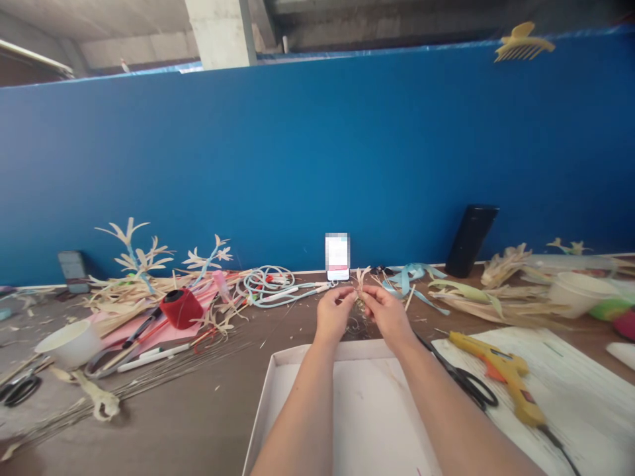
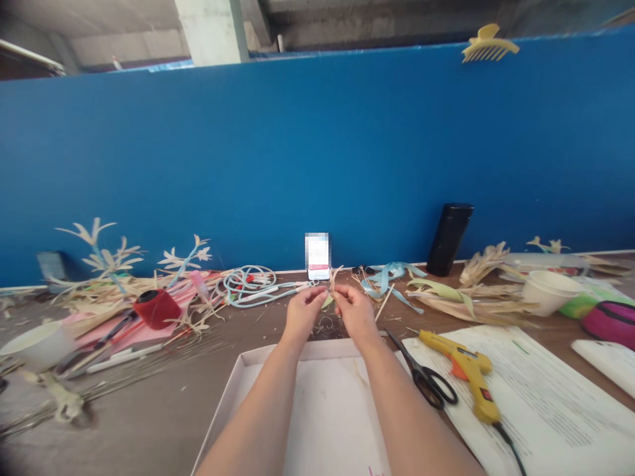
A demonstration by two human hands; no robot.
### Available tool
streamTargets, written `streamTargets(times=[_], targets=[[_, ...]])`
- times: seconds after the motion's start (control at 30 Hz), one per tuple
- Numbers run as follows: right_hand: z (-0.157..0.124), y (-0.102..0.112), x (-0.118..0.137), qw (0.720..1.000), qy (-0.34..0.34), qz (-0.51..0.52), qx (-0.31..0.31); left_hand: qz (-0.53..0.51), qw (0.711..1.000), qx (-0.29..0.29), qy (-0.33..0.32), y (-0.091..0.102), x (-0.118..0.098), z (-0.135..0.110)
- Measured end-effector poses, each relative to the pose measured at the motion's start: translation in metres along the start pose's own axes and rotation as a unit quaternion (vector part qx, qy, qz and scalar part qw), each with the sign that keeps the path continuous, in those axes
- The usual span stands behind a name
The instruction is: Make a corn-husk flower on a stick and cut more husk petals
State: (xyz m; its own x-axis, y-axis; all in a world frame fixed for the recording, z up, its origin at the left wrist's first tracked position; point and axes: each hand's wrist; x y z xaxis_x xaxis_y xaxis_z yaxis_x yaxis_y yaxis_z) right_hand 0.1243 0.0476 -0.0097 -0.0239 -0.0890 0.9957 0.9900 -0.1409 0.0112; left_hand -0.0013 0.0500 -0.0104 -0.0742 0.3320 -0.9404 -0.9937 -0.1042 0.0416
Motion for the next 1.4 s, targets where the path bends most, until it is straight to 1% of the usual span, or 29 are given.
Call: streamTargets(times=[0.17,0.23,0.3,0.47,0.67,0.87,1.0,1.23,1.33,1.4], targets=[[-0.002,-0.002,0.004,0.999,0.01,0.039,0.006,0.025,0.996,0.081,0.022,-0.003,0.002,-0.003],[-0.003,-0.003,0.006,0.999,0.011,0.052,0.006,0.033,0.994,0.104,0.027,-0.003,0.001,-0.003],[-0.004,-0.005,0.008,0.998,0.011,0.057,0.008,0.037,0.992,0.113,0.032,-0.004,0.001,-0.003],[-0.004,-0.006,0.008,0.998,0.005,0.063,0.014,0.03,0.993,0.107,0.042,-0.005,0.0,-0.004],[-0.006,-0.003,0.01,0.998,0.008,0.069,0.007,0.057,0.995,0.082,0.003,-0.004,-0.003,-0.007],[-0.007,-0.004,0.013,0.997,0.001,0.08,-0.008,0.105,0.991,0.074,-0.029,-0.006,0.0,-0.01],[-0.005,-0.003,0.015,0.999,0.008,0.041,-0.028,0.148,0.985,0.07,-0.055,-0.006,0.0,-0.012],[-0.007,-0.002,0.018,0.996,0.064,-0.042,-0.044,0.206,0.974,0.072,-0.064,-0.005,-0.001,-0.012],[-0.006,-0.001,0.017,0.993,0.084,-0.068,-0.052,0.199,0.974,0.084,-0.067,-0.005,-0.002,-0.011],[-0.006,0.001,0.015,0.991,0.098,-0.078,-0.056,0.166,0.979,0.097,-0.061,-0.004,-0.003,-0.01]])
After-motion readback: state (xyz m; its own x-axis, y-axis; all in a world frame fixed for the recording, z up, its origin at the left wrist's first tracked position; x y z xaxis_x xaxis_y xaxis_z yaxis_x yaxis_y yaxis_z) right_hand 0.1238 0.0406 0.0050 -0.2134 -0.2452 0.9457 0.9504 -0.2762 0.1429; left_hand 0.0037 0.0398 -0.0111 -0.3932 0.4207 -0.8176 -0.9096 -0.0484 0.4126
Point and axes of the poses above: each hand's wrist, its own z-axis towards the middle knuckle, its own y-axis out of the back of the hand, x = y × z, and after that the axes turned 5 degrees about -y, right-handed
